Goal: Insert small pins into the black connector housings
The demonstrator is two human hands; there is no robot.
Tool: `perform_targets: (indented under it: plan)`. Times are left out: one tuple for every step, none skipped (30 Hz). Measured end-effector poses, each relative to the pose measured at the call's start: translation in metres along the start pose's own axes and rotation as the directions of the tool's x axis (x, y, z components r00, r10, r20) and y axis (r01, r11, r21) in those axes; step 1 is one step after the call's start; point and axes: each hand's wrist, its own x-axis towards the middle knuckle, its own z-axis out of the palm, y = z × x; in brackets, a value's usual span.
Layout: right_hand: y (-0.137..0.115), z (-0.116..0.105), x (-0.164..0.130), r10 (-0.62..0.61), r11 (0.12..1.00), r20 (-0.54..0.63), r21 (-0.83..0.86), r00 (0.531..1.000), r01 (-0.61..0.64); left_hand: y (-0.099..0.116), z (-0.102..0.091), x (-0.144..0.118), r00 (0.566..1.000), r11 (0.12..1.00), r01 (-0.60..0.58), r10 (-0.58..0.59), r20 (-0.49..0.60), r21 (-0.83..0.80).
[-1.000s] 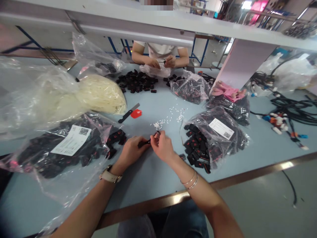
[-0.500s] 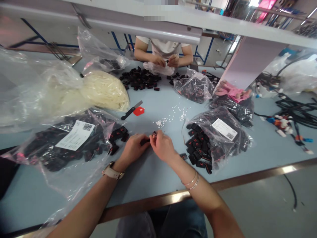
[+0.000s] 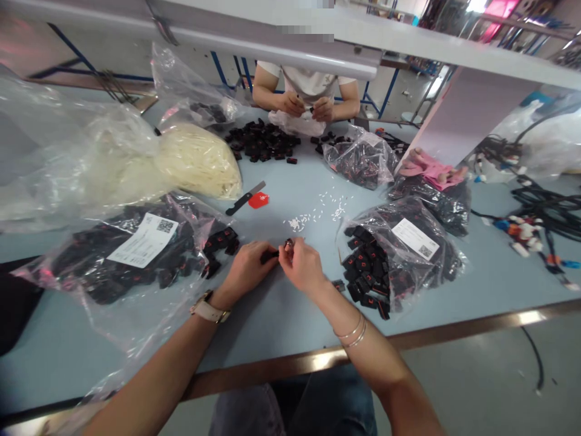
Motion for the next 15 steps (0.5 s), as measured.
perform_targets:
  plan:
    - [-0.001,-0.001,0.000,0.014,1.000,0.003,0.018,1.000,-0.014,0.001,-0.001,0.000,1.000,1.000,-0.003,0.003,0.000,0.008]
    - [-0.002,-0.003,0.001,0.029,0.999,-0.010,0.039,1.000,-0.029,0.003,-0.002,-0.001,1.000,1.000,-0.009,0.009,0.001,0.017]
    - [-0.003,-0.004,0.001,0.047,0.997,-0.044,0.061,0.998,-0.044,0.005,-0.003,-0.002,1.000,1.000,-0.015,0.015,0.003,0.028]
    - [-0.004,-0.006,0.001,0.062,0.995,-0.079,0.081,0.995,-0.055,0.007,-0.005,-0.003,1.000,0.999,-0.018,0.018,0.006,0.044]
    - [-0.005,-0.007,0.001,0.070,0.994,-0.101,0.095,0.992,-0.060,0.009,-0.006,-0.003,1.000,0.998,-0.011,0.011,0.007,0.064]
    - [-0.005,-0.009,0.000,0.071,0.993,-0.109,0.105,0.992,-0.059,0.011,-0.008,-0.004,1.000,0.996,0.014,-0.015,0.001,0.092]
    - [-0.005,-0.009,0.000,0.070,0.992,-0.101,0.110,0.992,-0.059,0.013,-0.010,-0.005,0.998,0.990,0.057,-0.056,-0.016,0.127]
    - [-0.005,-0.010,-0.001,0.070,0.992,-0.085,0.112,0.994,-0.060,0.014,-0.013,-0.005,0.993,0.979,0.118,-0.112,-0.044,0.165]
    - [-0.004,-0.010,-0.002,0.069,0.992,-0.070,0.111,0.995,-0.061,0.014,-0.016,-0.005,0.982,0.962,0.187,-0.175,-0.077,0.201]
    - [-0.004,-0.009,-0.002,0.072,0.992,-0.058,0.107,0.996,-0.065,0.013,-0.019,-0.005,0.965,0.938,0.258,-0.238,-0.111,0.233]
    - [-0.003,-0.009,-0.002,0.078,0.992,-0.054,0.105,0.995,-0.072,0.011,-0.023,-0.004,0.944,0.908,0.326,-0.299,-0.140,0.263]
    - [-0.003,-0.008,-0.002,0.088,0.991,-0.054,0.103,0.995,-0.082,0.008,-0.027,-0.003,0.926,0.878,0.377,-0.344,-0.159,0.297]
    - [-0.002,-0.007,-0.002,0.100,0.990,-0.054,0.104,0.994,-0.094,0.005,-0.031,-0.003,0.910,0.850,0.413,-0.375,-0.176,0.325]
    - [-0.002,-0.007,-0.002,0.114,0.988,-0.052,0.107,0.992,-0.108,0.001,-0.035,-0.002,0.896,0.830,0.443,-0.397,-0.200,0.339]
    - [-0.003,-0.006,-0.001,0.129,0.986,-0.048,0.109,0.990,-0.124,-0.002,-0.039,-0.002,0.885,0.817,0.465,-0.414,-0.214,0.340]
